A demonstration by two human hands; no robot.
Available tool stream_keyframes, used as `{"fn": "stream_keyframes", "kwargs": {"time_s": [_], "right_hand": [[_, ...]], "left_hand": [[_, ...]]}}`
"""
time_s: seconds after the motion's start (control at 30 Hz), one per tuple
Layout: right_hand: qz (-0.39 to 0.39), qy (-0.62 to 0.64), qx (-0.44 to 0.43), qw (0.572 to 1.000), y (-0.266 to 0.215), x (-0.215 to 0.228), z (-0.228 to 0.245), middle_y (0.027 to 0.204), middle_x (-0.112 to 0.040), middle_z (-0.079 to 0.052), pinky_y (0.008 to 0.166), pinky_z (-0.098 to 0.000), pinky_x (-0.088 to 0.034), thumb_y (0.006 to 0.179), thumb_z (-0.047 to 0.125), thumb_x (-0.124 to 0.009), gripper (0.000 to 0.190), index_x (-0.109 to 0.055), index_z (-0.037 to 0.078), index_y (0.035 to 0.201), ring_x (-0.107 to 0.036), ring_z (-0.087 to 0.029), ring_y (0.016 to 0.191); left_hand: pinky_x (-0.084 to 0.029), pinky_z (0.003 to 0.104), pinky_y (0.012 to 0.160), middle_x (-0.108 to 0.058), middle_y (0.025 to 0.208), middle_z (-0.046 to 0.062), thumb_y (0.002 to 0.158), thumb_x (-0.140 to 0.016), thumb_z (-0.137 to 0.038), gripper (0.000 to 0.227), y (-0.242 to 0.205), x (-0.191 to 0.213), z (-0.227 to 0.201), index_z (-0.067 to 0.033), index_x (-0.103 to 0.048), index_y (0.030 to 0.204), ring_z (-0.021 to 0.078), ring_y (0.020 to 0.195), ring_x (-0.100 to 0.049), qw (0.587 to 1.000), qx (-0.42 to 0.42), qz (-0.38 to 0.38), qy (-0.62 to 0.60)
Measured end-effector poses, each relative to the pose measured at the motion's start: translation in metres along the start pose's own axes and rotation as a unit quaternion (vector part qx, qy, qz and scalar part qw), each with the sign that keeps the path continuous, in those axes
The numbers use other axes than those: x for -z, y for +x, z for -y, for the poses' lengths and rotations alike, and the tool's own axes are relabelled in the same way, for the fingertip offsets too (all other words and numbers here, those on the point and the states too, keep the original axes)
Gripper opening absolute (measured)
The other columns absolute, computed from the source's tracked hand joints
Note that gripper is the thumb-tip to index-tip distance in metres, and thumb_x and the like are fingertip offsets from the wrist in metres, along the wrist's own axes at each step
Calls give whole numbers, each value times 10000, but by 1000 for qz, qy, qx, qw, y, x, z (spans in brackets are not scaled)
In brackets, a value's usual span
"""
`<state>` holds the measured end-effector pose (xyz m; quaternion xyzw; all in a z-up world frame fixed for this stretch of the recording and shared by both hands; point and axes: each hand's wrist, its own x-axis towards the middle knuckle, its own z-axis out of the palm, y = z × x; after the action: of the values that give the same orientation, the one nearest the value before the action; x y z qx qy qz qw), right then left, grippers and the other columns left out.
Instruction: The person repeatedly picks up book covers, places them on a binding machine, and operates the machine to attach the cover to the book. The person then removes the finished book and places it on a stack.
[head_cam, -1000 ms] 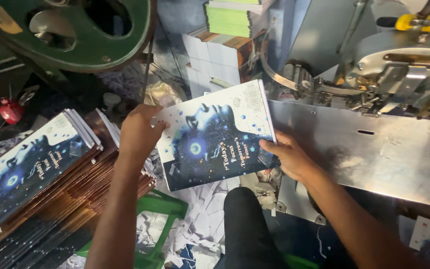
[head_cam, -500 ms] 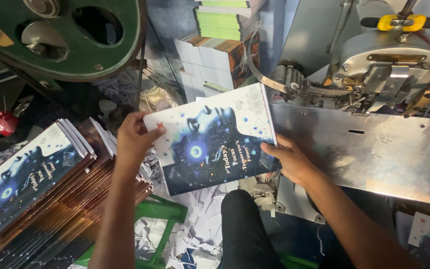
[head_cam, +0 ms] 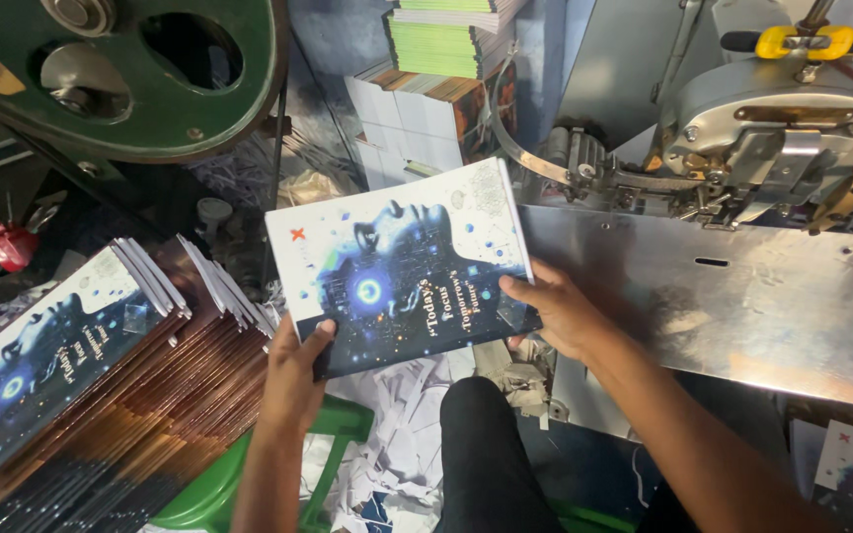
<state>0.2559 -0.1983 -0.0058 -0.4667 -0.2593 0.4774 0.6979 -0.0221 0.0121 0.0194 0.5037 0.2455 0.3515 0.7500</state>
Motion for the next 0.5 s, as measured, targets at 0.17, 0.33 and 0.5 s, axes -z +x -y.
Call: {"fn": "stream_keyframes", "kwargs": {"time_s": [0.17,0.33,0.5], "right_hand": [[-42,-40,-53,997,-1,-11,2,1266,-638,-54,552,-409,-609,859,359,-675,679,-446,275,1493,-688,-163,974],[-1,-223,195,955,-17,-11,0,1619,-418,-122,1013,-532,-474,990,366,-653,578,-548,135,1510,-474,-292,1401],[31,-412,389,823,-28,-9,6,1536,-528,-178,1264,-519,-254,903,252,-763,473,-673,18,1304,-384,-303,1516]], "left_hand": [[-562,342,866,-690,1170,111,986,-604,43,314,-1,11,11,36,-610,1300,187,1001,-674,997,-82,11,-4],[-565,339,871,-682,1150,75,942,-585,61,351,1,16,1,-8,-589,1286,174,993,-672,997,-59,-31,-28],[-554,347,884,-676,1142,86,940,-563,54,356,0,13,-26,-23,-601,1286,174,982,-662,997,-40,-73,1]]}}
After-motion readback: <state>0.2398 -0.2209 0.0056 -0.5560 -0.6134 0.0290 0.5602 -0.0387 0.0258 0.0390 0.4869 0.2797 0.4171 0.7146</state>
